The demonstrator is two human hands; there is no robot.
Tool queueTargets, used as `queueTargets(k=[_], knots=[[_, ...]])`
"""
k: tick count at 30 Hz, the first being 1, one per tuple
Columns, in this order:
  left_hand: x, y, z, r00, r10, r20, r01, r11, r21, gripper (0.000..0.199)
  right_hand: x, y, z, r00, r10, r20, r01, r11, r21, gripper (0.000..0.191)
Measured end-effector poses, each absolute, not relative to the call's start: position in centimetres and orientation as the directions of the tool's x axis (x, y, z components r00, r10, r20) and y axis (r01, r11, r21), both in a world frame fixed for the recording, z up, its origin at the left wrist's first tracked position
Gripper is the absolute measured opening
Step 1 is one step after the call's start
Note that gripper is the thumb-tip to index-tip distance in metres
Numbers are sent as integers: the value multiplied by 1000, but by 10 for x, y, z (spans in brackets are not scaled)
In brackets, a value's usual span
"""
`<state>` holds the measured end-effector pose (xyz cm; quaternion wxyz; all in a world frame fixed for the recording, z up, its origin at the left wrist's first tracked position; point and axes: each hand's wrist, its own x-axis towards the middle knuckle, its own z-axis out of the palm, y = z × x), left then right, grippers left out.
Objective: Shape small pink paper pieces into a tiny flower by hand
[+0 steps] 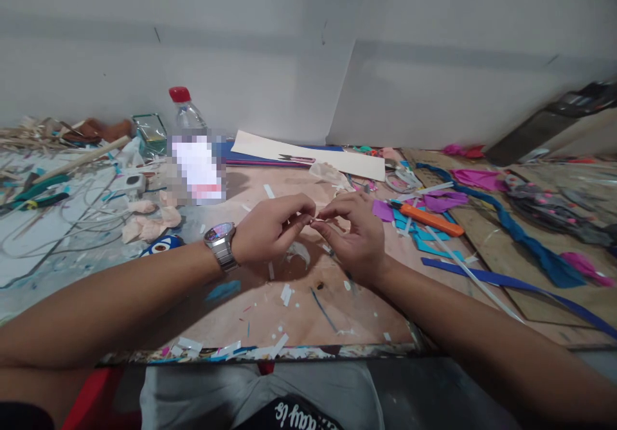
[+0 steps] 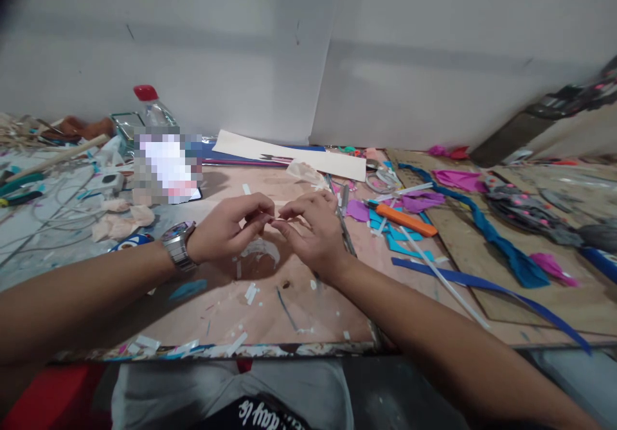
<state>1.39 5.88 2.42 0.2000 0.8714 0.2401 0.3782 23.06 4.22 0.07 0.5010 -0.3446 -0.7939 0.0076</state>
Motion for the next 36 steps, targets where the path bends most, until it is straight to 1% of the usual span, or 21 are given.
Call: queueTargets(k=[3,6,10,15,20,22,27,30,33,36], knots=[[15,58,24,613,584,532,268,-787,556,10,231,42,1,-271,561,782,533,764,-364,15],[15,59,23,624,604,497,273,-764,585,11,231,42,0,-277,553,786,554,760,-340,11],[15,60,22,633,611,476,275,-752,599,11,231,43,-1,-294,553,780,569,757,-321,11],[15,61,21,631,599,492,266,-764,588,14,230,42,0,-288,549,785,572,756,-319,12],[14,68,22,585,578,569,235,-792,564,13,231,43,-1,-292,539,790,586,754,-298,14],[13,69,22,570,596,565,228,-776,589,11,232,43,-2,-282,542,791,593,747,-300,15],[13,71,22,565,667,485,204,-683,702,12,233,45,-4,-236,574,784,616,712,-336,25],[13,72,21,574,689,442,188,-637,748,13,234,46,-5,-226,583,781,621,704,-345,26],[13,72,21,594,691,412,177,-612,771,14,235,48,-6,-212,600,771,626,690,-364,28],[13,73,20,614,671,415,164,-624,764,16,235,48,-8,-191,636,748,611,673,-416,30]])
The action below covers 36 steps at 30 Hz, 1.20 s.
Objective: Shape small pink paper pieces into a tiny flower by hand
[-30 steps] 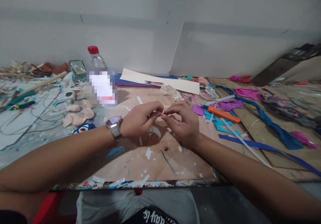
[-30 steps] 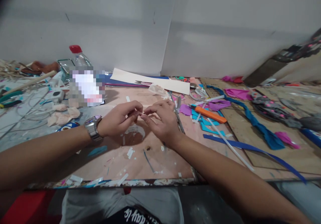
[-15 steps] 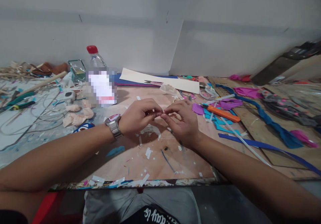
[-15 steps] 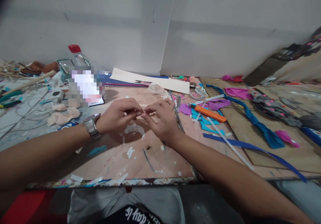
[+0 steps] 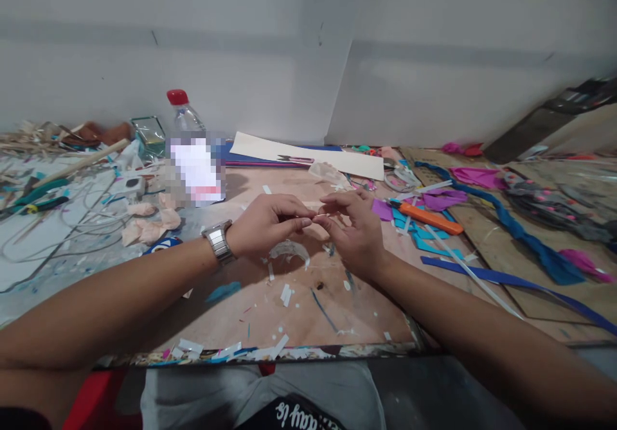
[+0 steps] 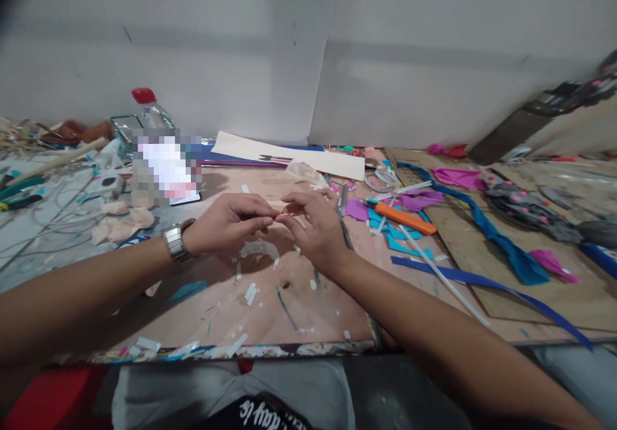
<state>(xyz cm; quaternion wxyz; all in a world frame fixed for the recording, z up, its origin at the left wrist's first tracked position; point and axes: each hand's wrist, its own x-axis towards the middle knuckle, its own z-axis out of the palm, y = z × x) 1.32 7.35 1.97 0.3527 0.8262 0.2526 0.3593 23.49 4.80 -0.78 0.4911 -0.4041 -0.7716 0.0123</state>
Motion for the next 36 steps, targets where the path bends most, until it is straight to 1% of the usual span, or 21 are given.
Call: queueTargets(k=[4,10,16,20,23,28,33,36], knots=[[13,74,18,627,662,412,156,-624,766,18,235,48,-8,-181,658,731,593,666,-453,30],[13,73,19,628,655,420,138,-625,768,19,236,49,-6,-180,641,746,615,665,-424,22],[13,71,24,584,706,401,184,-597,781,17,232,44,-2,-231,607,760,599,704,-381,24],[13,70,23,563,715,415,201,-606,770,17,231,43,0,-236,627,743,602,694,-395,28],[13,68,21,551,719,425,198,-607,770,19,232,42,2,-266,628,731,594,704,-389,25],[14,67,21,565,737,370,195,-556,808,21,232,42,4,-323,614,721,604,720,-342,12],[11,70,24,604,712,358,167,-553,816,22,233,44,2,-328,575,749,573,752,-326,12],[8,75,24,628,709,320,164,-522,837,24,233,44,1,-324,578,749,579,747,-326,13]])
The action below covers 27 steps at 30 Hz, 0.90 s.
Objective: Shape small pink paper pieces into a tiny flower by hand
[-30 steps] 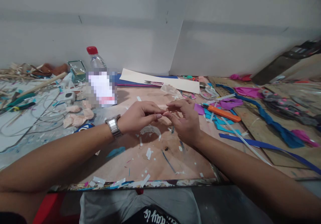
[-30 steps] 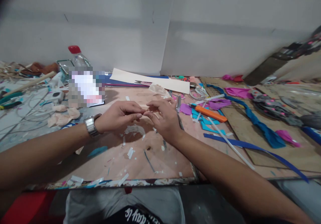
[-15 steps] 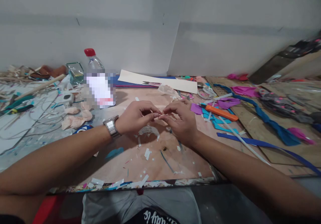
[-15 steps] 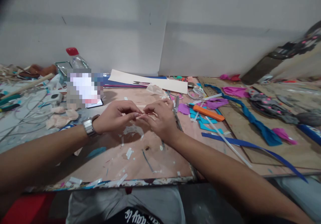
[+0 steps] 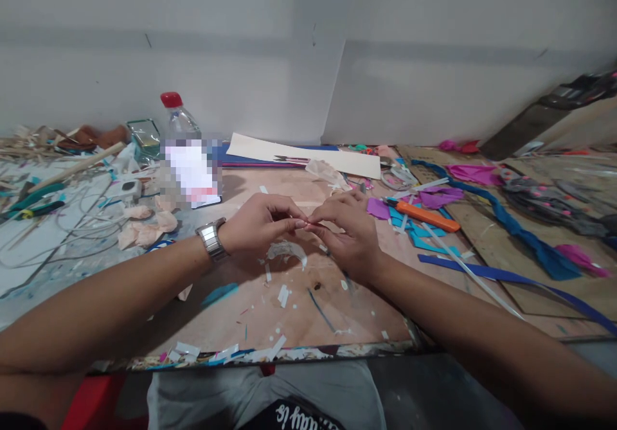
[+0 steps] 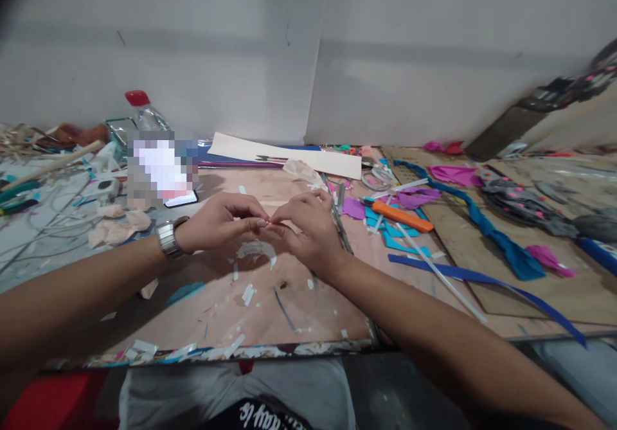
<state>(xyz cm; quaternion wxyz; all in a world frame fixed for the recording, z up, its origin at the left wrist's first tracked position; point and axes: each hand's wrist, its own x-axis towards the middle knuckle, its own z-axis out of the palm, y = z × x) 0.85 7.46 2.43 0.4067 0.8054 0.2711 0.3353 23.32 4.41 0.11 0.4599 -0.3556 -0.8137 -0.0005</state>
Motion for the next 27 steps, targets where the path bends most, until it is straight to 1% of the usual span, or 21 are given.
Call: queueTargets(k=[7,10,13,16,22,27], knots=[[5,81,25,678,711,189,194,-421,886,18,234,46,-1,-358,553,752,529,784,-325,8],[4,83,26,687,713,137,198,-366,910,21,235,47,-2,-378,530,759,507,805,-309,6],[4,85,25,692,713,112,188,-328,926,27,235,48,-3,-389,535,750,509,804,-309,6],[4,86,24,681,724,112,193,-325,926,26,235,49,-4,-385,541,748,516,798,-311,5],[4,87,22,604,777,177,225,-380,897,18,234,47,-3,-393,569,723,520,786,-335,7],[5,88,20,608,778,160,226,-362,904,20,233,48,-3,-401,580,709,527,779,-340,9]])
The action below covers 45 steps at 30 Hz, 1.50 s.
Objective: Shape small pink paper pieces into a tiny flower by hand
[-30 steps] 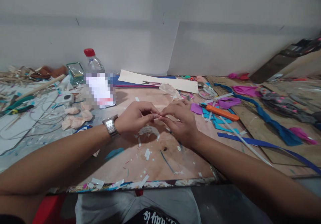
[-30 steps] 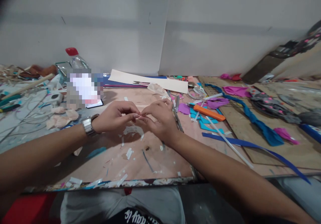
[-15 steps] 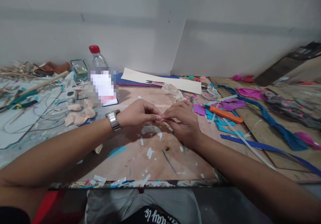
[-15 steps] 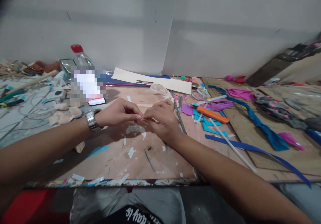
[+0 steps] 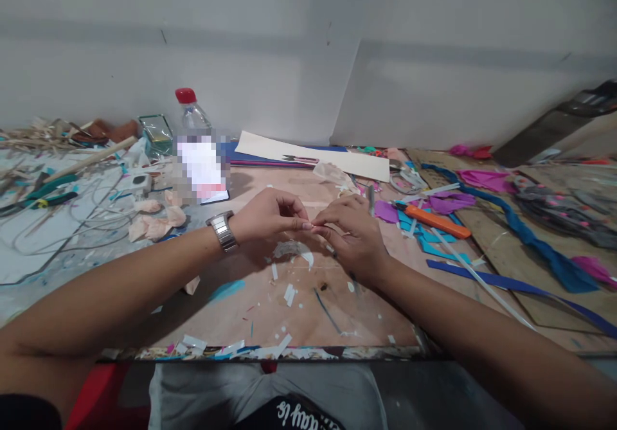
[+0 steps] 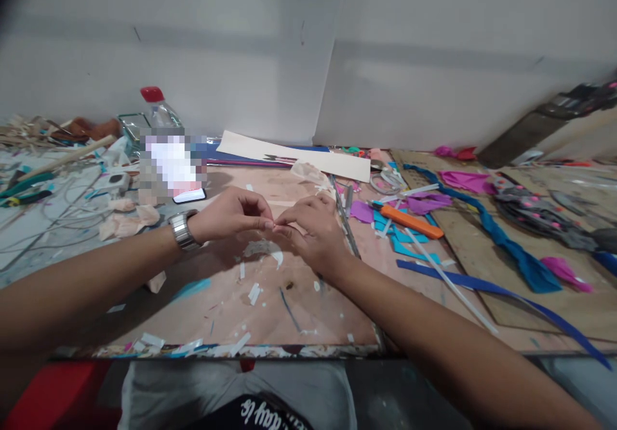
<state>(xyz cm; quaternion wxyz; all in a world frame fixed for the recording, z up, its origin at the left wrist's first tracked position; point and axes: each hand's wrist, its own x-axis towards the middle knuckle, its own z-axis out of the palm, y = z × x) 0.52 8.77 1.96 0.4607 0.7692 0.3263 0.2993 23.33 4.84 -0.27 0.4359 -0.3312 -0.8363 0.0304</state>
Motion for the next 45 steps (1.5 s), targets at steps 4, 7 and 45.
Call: queueTargets(k=[4,7,45], knots=[[5,89,18,598,789,143,259,-359,897,25,234,49,-3,-402,588,702,532,774,-344,8],[5,88,19,579,798,169,264,-379,887,25,233,48,-2,-394,585,709,535,773,-341,10],[12,65,27,508,704,497,247,-671,699,12,234,47,3,-332,530,780,476,808,-346,9]])
